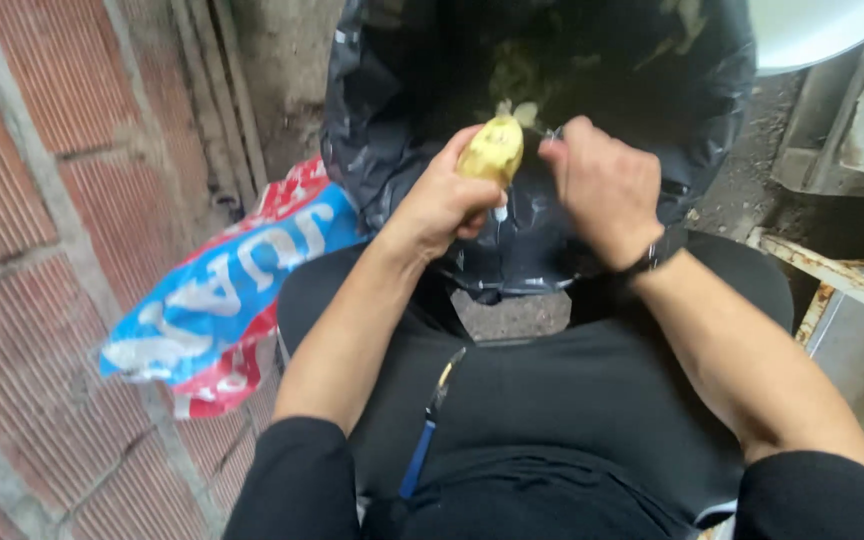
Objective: Peeling a potato over a trash bag using a small knife
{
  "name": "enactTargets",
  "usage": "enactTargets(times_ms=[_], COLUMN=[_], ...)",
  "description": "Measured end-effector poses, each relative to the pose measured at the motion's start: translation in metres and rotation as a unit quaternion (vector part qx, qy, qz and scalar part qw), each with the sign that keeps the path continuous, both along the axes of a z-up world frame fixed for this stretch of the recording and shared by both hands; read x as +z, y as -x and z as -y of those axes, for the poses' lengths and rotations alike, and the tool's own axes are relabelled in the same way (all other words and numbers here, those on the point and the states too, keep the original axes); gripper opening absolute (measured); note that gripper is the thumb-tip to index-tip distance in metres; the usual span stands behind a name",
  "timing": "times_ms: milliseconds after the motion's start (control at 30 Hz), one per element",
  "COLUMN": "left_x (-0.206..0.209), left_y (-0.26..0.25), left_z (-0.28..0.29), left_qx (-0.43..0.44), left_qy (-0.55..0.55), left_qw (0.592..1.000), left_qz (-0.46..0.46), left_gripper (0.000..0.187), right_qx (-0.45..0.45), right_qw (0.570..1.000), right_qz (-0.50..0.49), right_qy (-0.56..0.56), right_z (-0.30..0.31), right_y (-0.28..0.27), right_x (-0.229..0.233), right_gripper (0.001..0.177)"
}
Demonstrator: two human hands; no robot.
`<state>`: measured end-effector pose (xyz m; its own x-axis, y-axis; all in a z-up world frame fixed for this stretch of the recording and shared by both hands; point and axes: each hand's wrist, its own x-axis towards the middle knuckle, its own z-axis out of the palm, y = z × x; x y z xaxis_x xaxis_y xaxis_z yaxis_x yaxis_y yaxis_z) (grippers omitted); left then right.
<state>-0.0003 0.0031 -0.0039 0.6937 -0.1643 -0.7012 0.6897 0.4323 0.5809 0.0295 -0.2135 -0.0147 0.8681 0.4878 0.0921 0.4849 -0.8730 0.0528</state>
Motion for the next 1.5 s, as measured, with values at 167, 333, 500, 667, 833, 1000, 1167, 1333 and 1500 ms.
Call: enactTargets(times_ms=[167,333,500,667,833,1000,1167,1333,1500], left_x=[-0.002,-0.003,-0.014,-0.004,0.0,-0.006,0.003,0.015,0.018], left_y=[-0.01,-0.013,0.001,-0.004,0.003,-0.001,-0.01,-0.003,-0.014], left_z=[-0.001,-0.001,-0.001,0.0,0.0,-0.001,0.004,0.001,0.005], left_qx=[0.008,0.016,0.039,0.038,0.02,-0.009,-0.162,-0.242,-0.267], left_qy=[0.008,0.054,0.089,0.099,0.125,0.07,-0.224,-0.347,-0.366], left_qw=[1.0,0.997,0.994,0.994,0.992,0.996,0.951,0.903,0.882], left_qz=[-0.011,-0.047,-0.043,-0.02,-0.003,0.063,0.138,0.081,0.13], left_gripper=[0.081,0.081,0.087,0.084,0.087,0.083,0.09,0.089,0.088], right_qx=[0.004,0.015,0.035,0.001,0.008,0.001,-0.04,-0.009,-0.023], right_qw=[0.999,0.996,0.99,0.999,0.999,0.997,0.999,0.98,0.995], right_qz=[-0.011,-0.027,-0.053,0.009,0.027,-0.056,-0.031,0.04,-0.036], right_qy=[-0.034,-0.087,-0.125,-0.041,0.019,-0.056,-0.015,0.197,0.089], right_z=[0.0,-0.003,-0.018,-0.012,-0.005,-0.007,0.005,0.009,0.005], right_y=[0.003,0.009,0.02,0.008,0.002,0.009,0.0,0.014,0.024], right_x=[0.006,0.019,0.037,0.014,0.013,0.031,0.017,0.009,-0.003], right_gripper=[0.046,0.046,0.05,0.046,0.034,0.051,0.049,0.043,0.033])
